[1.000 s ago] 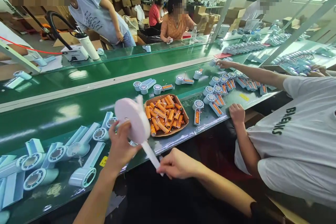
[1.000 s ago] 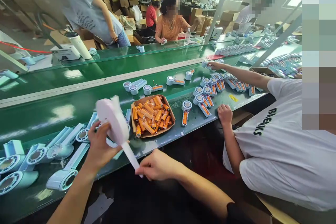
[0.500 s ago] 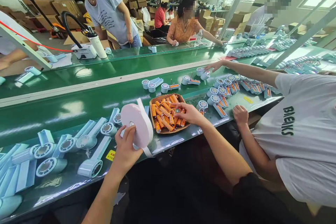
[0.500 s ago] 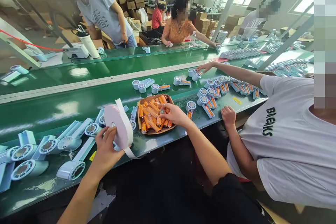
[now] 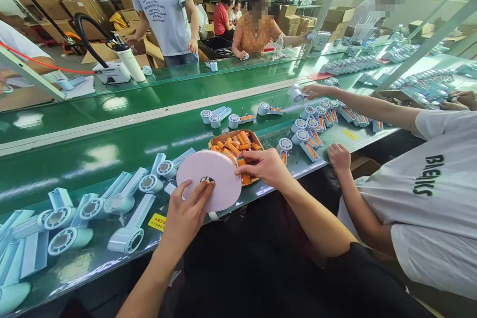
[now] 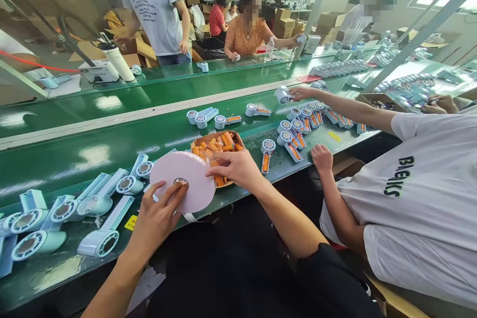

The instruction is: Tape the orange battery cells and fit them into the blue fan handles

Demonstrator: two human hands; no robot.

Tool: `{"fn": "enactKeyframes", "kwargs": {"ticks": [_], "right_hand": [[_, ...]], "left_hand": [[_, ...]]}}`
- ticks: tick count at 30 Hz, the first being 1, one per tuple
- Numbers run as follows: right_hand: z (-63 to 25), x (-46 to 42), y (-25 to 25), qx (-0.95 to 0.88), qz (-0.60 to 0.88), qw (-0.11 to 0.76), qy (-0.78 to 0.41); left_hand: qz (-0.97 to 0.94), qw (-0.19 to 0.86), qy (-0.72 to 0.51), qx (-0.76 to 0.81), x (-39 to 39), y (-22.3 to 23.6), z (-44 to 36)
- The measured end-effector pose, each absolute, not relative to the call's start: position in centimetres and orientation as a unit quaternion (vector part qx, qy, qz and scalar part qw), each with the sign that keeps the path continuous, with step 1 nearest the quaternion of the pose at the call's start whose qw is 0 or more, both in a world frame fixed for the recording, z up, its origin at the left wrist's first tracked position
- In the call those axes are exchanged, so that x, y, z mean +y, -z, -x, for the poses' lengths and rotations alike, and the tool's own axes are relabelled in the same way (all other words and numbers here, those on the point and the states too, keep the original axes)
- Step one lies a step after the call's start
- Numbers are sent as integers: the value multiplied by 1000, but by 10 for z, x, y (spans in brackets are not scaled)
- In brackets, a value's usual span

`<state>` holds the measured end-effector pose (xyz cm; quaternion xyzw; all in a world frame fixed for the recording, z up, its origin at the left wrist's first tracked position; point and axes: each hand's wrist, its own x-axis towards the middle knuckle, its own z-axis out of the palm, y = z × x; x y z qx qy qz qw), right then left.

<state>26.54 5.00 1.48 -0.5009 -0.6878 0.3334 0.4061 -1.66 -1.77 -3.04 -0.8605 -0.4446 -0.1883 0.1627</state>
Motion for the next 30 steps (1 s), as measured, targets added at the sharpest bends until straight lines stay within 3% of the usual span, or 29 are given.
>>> {"fn": "enactKeyframes", "kwargs": {"ticks": [5, 7, 10, 12, 16, 24, 28, 30], "right_hand": [[-269, 42, -4, -627, 422, 402, -518], [-261, 35, 8, -545, 400, 468, -570], [-243, 26, 29, -359, 387, 680, -508], [-237, 26, 35, -274, 375, 747, -477], [-248, 36, 25, -261, 364, 733, -513], [-298, 66, -4, -240, 328, 821, -401], [-356, 80, -5, -205, 293, 893, -275], [-367, 75, 5, -217, 310, 879, -291]], "left_hand": [[844, 192, 199, -460, -19, 27, 15], [827, 193, 214, -483, -22, 30, 8], [807, 176, 239, -510, -32, 37, -11], [804, 155, 257, -513, -37, 40, -24], [812, 134, 288, -489, -24, 33, -40], [854, 125, 278, -421, 8, 26, -61], [871, 37, 192, -451, 41, 31, -46], [887, -51, 134, -439, 83, 25, -36]]}}
